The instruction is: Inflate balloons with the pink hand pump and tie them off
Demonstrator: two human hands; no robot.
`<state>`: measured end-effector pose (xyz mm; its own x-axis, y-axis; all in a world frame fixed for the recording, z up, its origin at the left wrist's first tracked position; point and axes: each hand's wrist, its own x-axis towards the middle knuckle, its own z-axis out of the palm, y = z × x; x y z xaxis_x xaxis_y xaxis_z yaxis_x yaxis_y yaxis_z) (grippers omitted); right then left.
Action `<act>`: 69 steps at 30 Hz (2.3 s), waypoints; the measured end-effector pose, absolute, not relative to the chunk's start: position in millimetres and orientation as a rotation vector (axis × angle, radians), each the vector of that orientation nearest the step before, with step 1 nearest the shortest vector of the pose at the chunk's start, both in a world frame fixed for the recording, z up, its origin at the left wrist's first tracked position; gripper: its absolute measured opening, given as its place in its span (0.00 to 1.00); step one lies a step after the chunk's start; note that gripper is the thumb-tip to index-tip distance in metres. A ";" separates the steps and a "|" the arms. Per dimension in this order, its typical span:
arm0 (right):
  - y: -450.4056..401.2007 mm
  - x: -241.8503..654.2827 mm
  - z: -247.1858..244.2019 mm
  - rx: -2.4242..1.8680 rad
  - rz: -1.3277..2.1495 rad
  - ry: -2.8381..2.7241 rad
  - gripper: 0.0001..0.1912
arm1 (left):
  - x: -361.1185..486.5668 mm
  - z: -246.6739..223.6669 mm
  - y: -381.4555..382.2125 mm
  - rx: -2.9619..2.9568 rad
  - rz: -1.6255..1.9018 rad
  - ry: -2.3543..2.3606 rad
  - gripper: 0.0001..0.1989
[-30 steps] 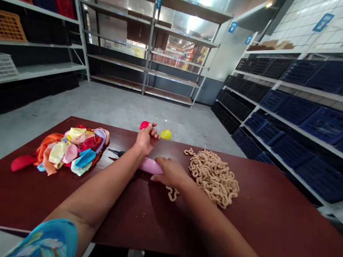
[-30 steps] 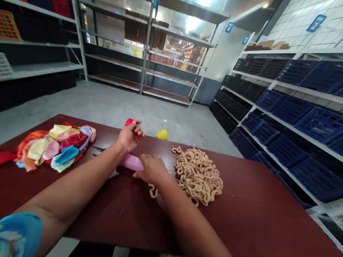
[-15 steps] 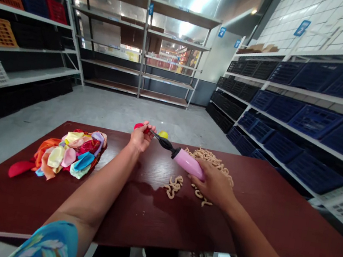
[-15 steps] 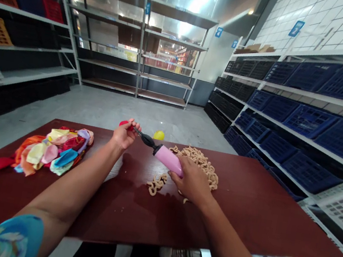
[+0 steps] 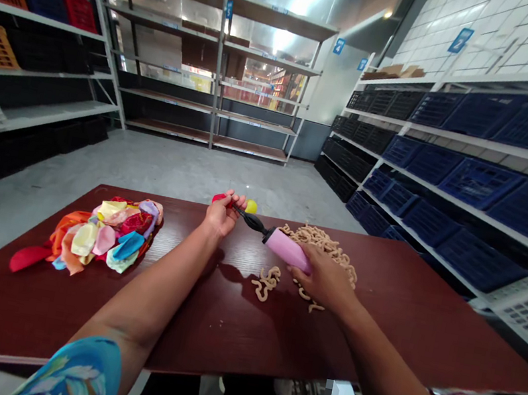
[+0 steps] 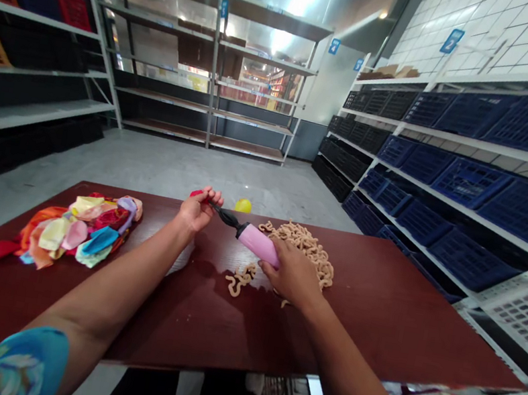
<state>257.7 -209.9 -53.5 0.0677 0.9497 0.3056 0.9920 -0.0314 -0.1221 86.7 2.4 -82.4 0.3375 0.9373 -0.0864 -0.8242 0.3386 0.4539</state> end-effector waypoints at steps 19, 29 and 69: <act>-185.2 245.2 -48.5 -2.030 -0.175 -1.992 0.22 | 100.0 -82.7 -8.5 0.320 1.284 0.460 0.09; -156.6 244.9 -50.3 -1.977 0.074 -2.023 0.23 | 86.2 -88.6 10.3 0.426 1.148 0.383 0.11; -97.2 231.2 -109.1 -1.891 -0.255 -1.875 0.14 | 17.1 -8.2 5.2 0.636 1.618 0.453 0.27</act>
<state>231.2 -97.2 -109.1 0.0528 0.8951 0.4427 0.9808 0.0369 -0.1917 17.1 5.2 -8.2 -0.0701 0.9870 0.1447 -0.7684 -0.1459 0.6231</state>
